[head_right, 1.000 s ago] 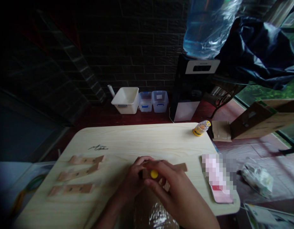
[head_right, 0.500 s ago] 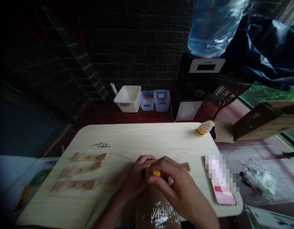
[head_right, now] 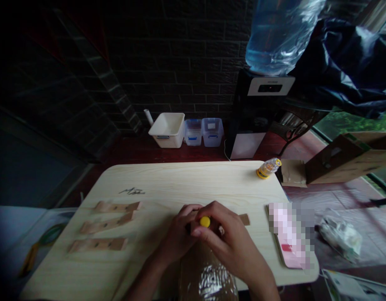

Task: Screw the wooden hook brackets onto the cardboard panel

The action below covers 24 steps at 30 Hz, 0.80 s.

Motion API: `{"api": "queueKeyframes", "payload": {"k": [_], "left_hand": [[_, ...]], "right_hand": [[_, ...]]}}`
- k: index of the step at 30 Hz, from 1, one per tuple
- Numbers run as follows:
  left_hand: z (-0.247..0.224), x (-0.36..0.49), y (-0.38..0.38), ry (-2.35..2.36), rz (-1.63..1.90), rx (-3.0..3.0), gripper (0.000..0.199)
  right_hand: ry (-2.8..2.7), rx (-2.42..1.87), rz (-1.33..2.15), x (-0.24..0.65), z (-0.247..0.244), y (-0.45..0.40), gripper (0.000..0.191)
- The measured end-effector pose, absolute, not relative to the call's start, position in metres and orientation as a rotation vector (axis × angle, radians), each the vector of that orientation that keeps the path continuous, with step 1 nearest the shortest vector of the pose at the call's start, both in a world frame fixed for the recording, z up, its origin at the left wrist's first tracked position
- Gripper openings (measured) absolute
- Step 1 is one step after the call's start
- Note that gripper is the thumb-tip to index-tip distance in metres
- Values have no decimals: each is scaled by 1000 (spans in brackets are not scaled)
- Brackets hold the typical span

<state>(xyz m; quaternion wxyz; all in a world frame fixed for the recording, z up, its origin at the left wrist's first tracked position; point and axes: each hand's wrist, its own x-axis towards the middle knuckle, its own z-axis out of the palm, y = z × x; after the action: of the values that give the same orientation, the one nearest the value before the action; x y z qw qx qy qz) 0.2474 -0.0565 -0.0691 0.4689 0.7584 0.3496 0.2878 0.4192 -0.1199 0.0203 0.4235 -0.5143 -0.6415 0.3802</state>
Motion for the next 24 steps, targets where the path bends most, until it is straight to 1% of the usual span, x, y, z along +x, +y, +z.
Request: {"api": "queueKeyframes", "payload": {"k": [4,8,12,19,24], "left_hand": [[-67,248,-57,849,728,1865,26],[-67,249,-57,842,708,1870,22],[-69,250,-57,871,705,1864,18],[-69,249,-56,886,696,1866,22],[-69,250,-56,888,702,1857,20]], "right_hand": [[-1585,-1301,999,420,22,-124,23],[-1610,-1234,1038,423,24,-128,26],[-1579,-1273,1087,428,24,-133,33],[-1601,-1264,1114,433,23,-132,31],[-1586,-1237,1114,432,20,-128,27]]}}
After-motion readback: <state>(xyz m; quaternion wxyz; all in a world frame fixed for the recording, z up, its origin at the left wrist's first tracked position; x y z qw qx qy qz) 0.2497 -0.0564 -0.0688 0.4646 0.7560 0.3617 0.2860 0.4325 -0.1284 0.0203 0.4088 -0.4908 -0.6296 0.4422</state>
